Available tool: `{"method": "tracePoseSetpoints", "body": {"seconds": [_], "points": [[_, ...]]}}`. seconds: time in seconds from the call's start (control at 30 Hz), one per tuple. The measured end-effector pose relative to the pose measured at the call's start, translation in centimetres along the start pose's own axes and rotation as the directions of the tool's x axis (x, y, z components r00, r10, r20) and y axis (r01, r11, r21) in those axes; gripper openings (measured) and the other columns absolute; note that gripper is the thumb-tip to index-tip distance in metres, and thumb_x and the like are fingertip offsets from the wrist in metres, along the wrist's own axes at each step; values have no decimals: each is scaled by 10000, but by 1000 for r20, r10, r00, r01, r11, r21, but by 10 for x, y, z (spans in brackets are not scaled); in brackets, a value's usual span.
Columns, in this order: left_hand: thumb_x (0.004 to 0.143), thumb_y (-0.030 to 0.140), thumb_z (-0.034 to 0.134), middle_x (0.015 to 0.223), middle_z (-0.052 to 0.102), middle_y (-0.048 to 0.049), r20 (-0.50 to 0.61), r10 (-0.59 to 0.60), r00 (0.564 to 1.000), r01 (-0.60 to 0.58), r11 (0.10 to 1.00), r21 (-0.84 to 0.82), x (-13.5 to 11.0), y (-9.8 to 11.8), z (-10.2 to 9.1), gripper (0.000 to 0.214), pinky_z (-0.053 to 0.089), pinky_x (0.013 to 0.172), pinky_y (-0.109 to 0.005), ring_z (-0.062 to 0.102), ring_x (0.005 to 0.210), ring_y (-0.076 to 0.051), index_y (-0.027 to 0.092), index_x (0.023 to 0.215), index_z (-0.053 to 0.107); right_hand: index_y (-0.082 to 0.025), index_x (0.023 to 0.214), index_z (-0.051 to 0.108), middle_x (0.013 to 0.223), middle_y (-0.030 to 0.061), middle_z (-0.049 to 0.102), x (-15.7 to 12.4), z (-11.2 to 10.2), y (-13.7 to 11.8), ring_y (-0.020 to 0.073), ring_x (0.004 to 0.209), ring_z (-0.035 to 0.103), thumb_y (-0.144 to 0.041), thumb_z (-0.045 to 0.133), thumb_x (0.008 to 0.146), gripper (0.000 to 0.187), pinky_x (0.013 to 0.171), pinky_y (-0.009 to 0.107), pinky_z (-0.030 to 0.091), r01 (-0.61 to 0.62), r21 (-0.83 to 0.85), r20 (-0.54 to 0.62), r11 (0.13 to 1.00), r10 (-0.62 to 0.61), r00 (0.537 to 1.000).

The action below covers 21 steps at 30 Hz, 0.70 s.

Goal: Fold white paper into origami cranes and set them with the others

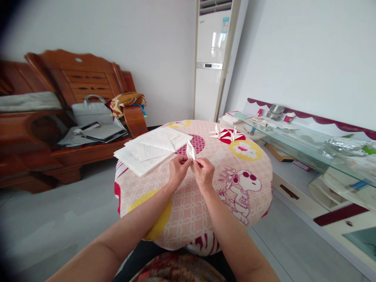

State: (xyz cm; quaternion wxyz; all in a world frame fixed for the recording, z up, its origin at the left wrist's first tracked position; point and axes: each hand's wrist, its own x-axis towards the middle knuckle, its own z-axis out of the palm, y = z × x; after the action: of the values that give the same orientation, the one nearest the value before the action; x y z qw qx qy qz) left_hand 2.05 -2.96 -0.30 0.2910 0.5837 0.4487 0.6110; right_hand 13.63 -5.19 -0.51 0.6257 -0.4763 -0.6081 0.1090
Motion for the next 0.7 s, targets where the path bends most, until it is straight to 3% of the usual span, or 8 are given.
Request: {"method": "tracePoseSetpoints", "body": {"seconds": [0.33,0.53,0.7], "points": [[835,330,622,642,580,-2,39,101,994,-98,993,-70,3,-3,-2,248,405,568,-215,527,619,-120,156,658,613,-182,763,699,765,72,669,0,1,-6,178,717,627,-232,535,898,218,677,288,499,194,-82,38,977,-192,981],[794,384,692,693,608,-4,97,56,994,-41,988,-150,3,0,-3,250,421,575,-218,547,644,-125,150,724,638,-192,738,688,795,80,670,-2,5,-5,176,739,620,-224,504,921,262,697,285,492,237,-216,28,947,-237,971],[833,297,605,606,546,18,74,65,995,-62,997,-44,6,-2,-7,241,371,561,-224,495,578,-109,150,642,588,-182,780,687,788,82,685,-3,6,-8,181,738,638,-225,502,907,228,698,288,508,248,-136,61,959,-242,968]]}}
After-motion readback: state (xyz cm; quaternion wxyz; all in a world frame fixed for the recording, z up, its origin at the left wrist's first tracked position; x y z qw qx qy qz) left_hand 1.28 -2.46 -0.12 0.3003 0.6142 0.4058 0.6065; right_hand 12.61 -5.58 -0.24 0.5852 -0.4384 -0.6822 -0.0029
